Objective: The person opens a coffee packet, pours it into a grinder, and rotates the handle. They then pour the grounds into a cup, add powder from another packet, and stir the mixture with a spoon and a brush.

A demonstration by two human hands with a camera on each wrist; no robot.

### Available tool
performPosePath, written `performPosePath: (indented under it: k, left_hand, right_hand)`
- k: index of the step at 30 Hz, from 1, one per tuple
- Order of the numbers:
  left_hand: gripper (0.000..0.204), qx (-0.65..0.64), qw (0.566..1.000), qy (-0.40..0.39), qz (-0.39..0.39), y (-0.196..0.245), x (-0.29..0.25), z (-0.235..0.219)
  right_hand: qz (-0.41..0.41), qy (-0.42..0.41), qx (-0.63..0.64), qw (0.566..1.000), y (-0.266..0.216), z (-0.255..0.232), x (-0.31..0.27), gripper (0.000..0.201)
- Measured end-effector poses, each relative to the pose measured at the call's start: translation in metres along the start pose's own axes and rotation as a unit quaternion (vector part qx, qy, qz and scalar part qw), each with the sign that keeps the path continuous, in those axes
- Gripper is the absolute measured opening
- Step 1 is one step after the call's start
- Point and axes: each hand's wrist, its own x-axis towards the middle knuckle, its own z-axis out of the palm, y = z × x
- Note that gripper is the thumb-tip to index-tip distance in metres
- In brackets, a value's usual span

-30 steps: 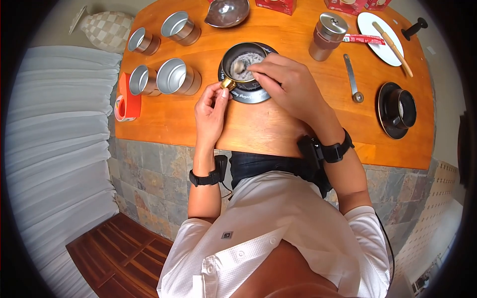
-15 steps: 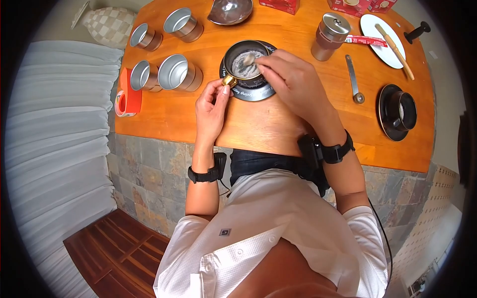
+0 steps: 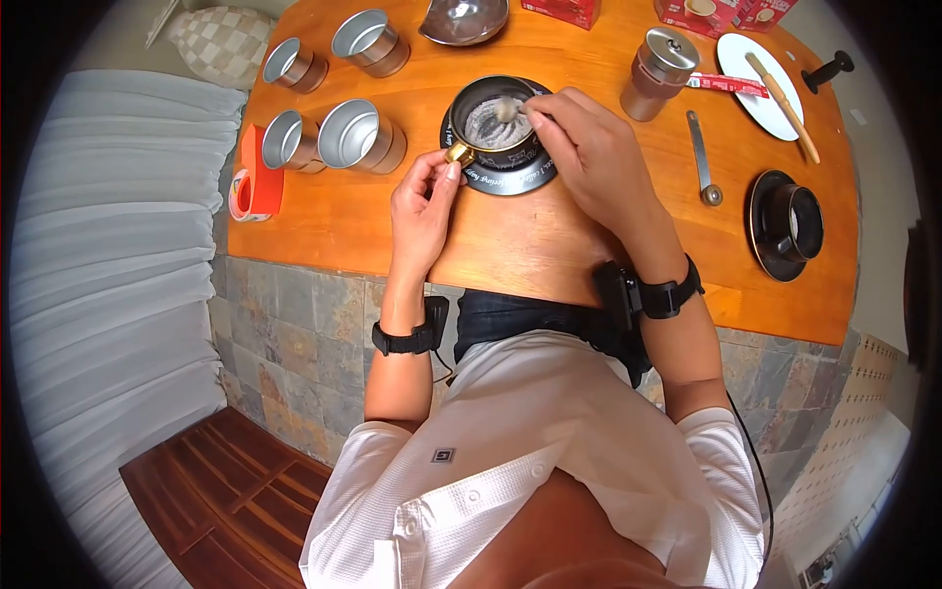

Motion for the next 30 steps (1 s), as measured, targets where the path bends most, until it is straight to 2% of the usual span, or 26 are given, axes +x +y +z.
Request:
performPosePath:
  k: [1,3,7,10,12,16,19,22,25,30]
  left_hand:
    - [0.021,-0.008,1.0,0.01,0.003,0.001,0.0,0.002]
    - [0.019,-0.016,1.0,0.021,0.003,0.001,0.0,0.003]
    - [0.021,-0.014,1.0,0.007,-0.002,0.004,-0.001,0.002]
    - [0.022,-0.011,1.0,-0.004,-0.001,0.003,-0.001,0.0]
    - [0.021,-0.008,1.0,-0.003,0.003,0.003,-0.001,0.001]
    - [0.021,-0.014,1.0,0.008,0.003,0.003,-0.001,0.003]
    - [0.021,-0.022,1.0,0.016,0.005,0.003,0.0,0.004]
    - [0.022,-0.016,1.0,0.01,0.005,0.001,0.0,0.001]
    - [0.023,-0.007,1.0,0.0,-0.004,0.002,-0.001,0.001]
    - [0.022,-0.005,1.0,0.0,0.001,0.002,-0.001,0.002]
  right_hand:
    - [-0.002,0.0,0.001,1.0,-0.001,-0.002,0.001,0.011]
    - [0.052,-0.016,0.024,0.998,-0.005,-0.006,0.001,0.012]
    - [0.056,-0.054,0.066,0.995,-0.003,-0.004,-0.002,0.012]
    - [0.025,-0.046,0.073,0.996,0.002,0.001,-0.002,0.012]
    - [0.013,-0.019,0.011,1.0,0.001,0.0,0.0,0.012]
    - [-0.002,-0.01,-0.021,1.0,0.001,-0.003,0.002,0.012]
    - [0.021,-0.015,0.021,0.999,-0.003,-0.002,0.001,0.012]
    - [0.052,-0.059,0.077,0.994,-0.003,0.001,0.0,0.012]
    - [0.023,-0.066,0.064,0.995,0.003,0.008,-0.001,0.012]
    - [0.004,0.004,-0.04,0.999,0.005,0.006,0.001,0.011]
